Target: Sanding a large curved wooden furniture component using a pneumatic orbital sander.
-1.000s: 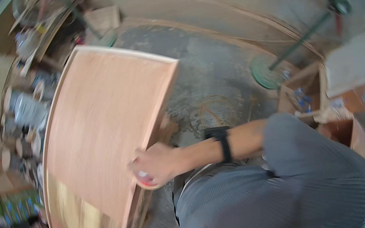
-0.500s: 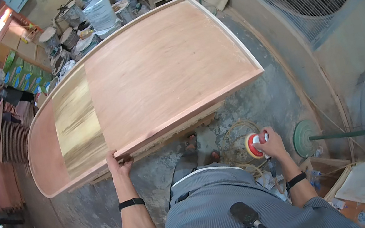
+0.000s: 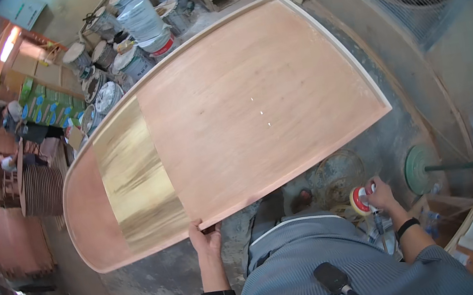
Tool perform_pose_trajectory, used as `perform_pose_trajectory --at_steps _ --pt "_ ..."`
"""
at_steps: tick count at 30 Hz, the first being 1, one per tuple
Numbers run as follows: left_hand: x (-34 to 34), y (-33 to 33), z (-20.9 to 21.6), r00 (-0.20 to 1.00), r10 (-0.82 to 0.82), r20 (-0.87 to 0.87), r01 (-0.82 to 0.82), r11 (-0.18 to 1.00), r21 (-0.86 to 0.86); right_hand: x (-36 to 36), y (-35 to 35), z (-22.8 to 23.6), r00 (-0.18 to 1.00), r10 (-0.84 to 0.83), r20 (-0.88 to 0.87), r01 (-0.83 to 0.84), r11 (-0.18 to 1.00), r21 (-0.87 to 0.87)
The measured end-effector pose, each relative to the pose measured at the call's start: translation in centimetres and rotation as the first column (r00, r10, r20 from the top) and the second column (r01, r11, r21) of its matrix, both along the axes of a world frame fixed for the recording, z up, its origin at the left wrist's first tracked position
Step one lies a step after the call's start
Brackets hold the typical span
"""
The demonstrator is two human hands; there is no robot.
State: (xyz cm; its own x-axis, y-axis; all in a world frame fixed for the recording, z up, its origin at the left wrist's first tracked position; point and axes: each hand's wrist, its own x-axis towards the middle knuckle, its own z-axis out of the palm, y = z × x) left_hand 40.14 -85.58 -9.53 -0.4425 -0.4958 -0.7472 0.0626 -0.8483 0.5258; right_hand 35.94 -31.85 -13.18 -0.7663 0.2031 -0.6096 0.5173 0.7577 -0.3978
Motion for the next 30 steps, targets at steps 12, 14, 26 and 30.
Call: perform_pose_trajectory --at_steps 12,14,26,30 --pt "-11.1 1.3 10.7 -0.017 -0.799 0.601 0.951 -0.199 -0.237 -1.7 -4.7 0.1 0.887 -0.197 -0.419 0.161 0.980 -0.121" --pt "-18.4 4.4 10.6 0.195 -0.680 0.707 0.817 -0.286 -0.500 -2.1 -5.2 0.8 0.794 -0.392 -0.464 0.357 0.919 -0.165" --pt "-34.9 26.0 0.6 0.197 -0.534 0.822 -0.060 -0.843 -0.534 -3.8 -6.8 3.6 0.067 -0.994 -0.088 0.554 0.111 -0.825" --pt "-36.8 31.7 -1.7 0.386 -0.401 0.831 -0.047 -0.908 -0.416 -5.0 -9.3 2.4 -0.056 -0.993 0.101 0.462 -0.115 -0.879"
